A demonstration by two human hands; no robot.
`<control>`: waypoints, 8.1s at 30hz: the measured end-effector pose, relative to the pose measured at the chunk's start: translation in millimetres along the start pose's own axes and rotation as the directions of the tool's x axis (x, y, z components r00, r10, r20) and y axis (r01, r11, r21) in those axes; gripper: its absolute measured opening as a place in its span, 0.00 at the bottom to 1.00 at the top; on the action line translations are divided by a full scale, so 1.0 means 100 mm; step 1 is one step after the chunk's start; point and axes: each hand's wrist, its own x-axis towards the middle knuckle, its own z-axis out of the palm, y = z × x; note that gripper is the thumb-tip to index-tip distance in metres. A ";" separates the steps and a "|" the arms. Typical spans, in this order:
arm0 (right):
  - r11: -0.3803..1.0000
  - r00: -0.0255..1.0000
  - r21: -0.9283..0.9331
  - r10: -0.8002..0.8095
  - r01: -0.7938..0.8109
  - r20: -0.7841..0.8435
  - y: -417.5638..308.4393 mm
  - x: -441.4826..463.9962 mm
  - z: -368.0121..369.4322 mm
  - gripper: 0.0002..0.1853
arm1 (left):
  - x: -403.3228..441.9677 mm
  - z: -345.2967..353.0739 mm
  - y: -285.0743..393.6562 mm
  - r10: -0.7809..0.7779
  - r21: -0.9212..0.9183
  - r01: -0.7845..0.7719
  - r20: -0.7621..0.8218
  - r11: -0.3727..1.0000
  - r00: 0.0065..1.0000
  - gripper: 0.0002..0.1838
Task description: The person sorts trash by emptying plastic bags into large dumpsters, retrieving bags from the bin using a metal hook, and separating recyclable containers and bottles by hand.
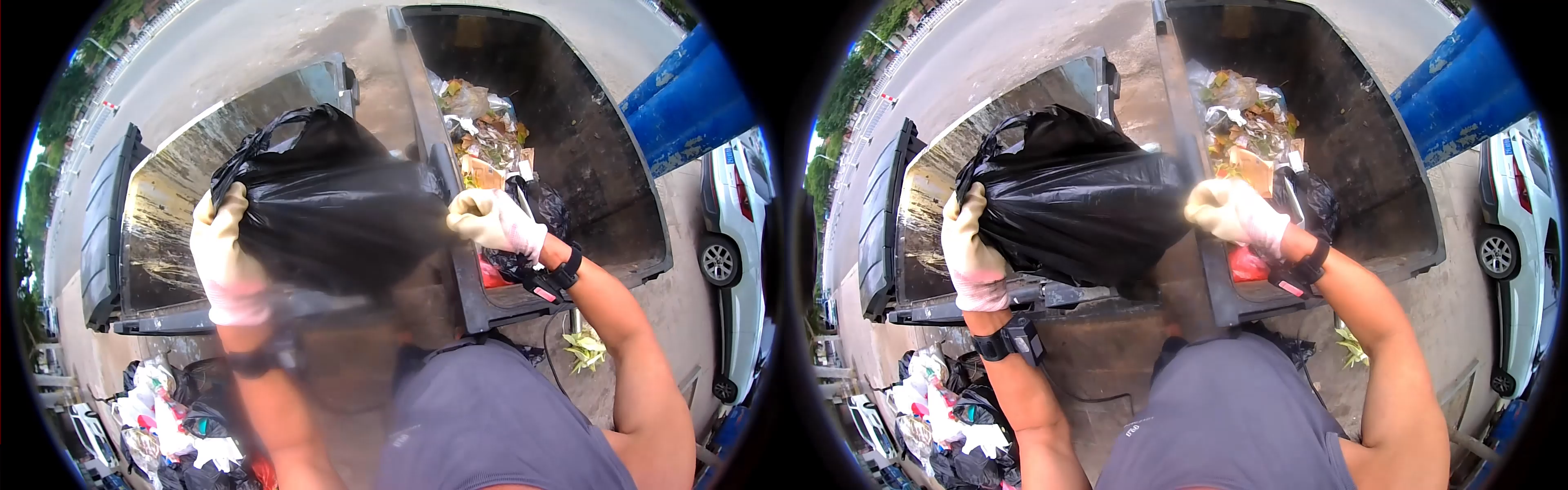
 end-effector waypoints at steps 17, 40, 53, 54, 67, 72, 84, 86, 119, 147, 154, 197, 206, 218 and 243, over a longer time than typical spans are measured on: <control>0.943 0.958 0.243 -0.261 0.226 0.122 -1.50 0.72 0.96 0.13 | 0.02 -0.23 -1.16 -0.836 -0.524 0.834 0.370 0.173 0.406 0.10; 0.912 0.925 0.304 -0.338 0.277 0.171 -1.49 1.78 1.80 0.14 | 0.27 -0.16 -1.05 -0.358 0.033 0.442 0.643 0.896 0.677 0.27; 0.966 0.976 -0.143 -0.211 0.217 0.059 -1.51 1.93 1.87 0.15 | 0.17 -0.20 -1.41 -0.601 -0.233 0.802 0.555 0.551 0.574 0.10; 0.972 0.992 -0.222 -0.057 0.081 0.114 -1.39 1.93 1.86 0.19 | 0.15 -0.23 -1.47 -0.615 -0.257 0.821 0.558 0.510 0.557 0.10; 0.977 0.991 -0.166 -0.122 0.130 0.058 -0.83 2.48 2.21 0.17 | 0.25 -0.74 -1.92 -0.726 -0.259 0.771 0.263 0.581 0.636 0.10; 0.955 0.958 -0.083 -0.279 0.284 0.062 -1.86 2.39 2.05 0.16 | 0.20 -1.10 -2.34 -0.847 -0.144 0.851 0.106 0.505 0.520 0.16; 0.930 0.915 -0.036 -0.366 0.365 -0.171 -2.66 2.29 1.90 0.13 | 0.34 -1.33 -2.16 -0.716 -0.262 0.700 0.045 0.665 0.697 0.17; 0.916 0.906 0.050 -0.384 0.398 -0.180 -2.59 2.29 1.93 0.13 | 0.31 -1.29 -2.17 -0.675 -0.211 0.665 0.031 0.716 0.737 0.16; 0.899 0.952 -0.341 -0.304 0.275 -0.033 -1.96 2.38 1.70 0.18 | 0.40 -0.73 -2.29 -0.657 0.255 0.612 0.165 0.749 0.735 0.04; 0.774 0.844 -0.562 -0.485 0.292 -0.229 -1.69 1.04 1.28 0.13 | 0.49 -0.72 -1.26 -0.597 -0.421 0.615 0.192 0.667 0.779 0.19; 0.850 0.789 -0.424 -0.481 0.313 -0.381 -1.47 0.24 0.85 0.13 | 0.53 -0.59 -0.41 -0.572 -0.583 0.545 0.160 0.603 0.804 0.21; 0.976 0.077 -0.026 -0.009 -0.215 -0.997 0.45 -5.06 0.31 0.47 | -0.69 1.39 4.93 0.475 -0.770 0.463 0.637 0.439 0.607 0.12; 0.794 -0.077 0.121 0.093 -0.596 -0.993 0.67 -4.90 0.45 0.09 | -1.09 1.62 5.03 0.799 -0.916 0.297 0.384 0.268 0.463 0.11; 0.784 -0.422 -0.010 0.323 0.621 -0.847 2.03 -5.80 1.10 0.16 | -1.78 1.65 4.81 0.998 -0.988 0.151 0.030 0.037 -0.046 0.24; 0.299 -0.888 0.954 0.430 -0.029 -0.161 4.60 -7.69 3.55 0.20 | -2.17 2.97 3.55 0.550 -0.198 -0.667 0.749 0.719 0.370 0.51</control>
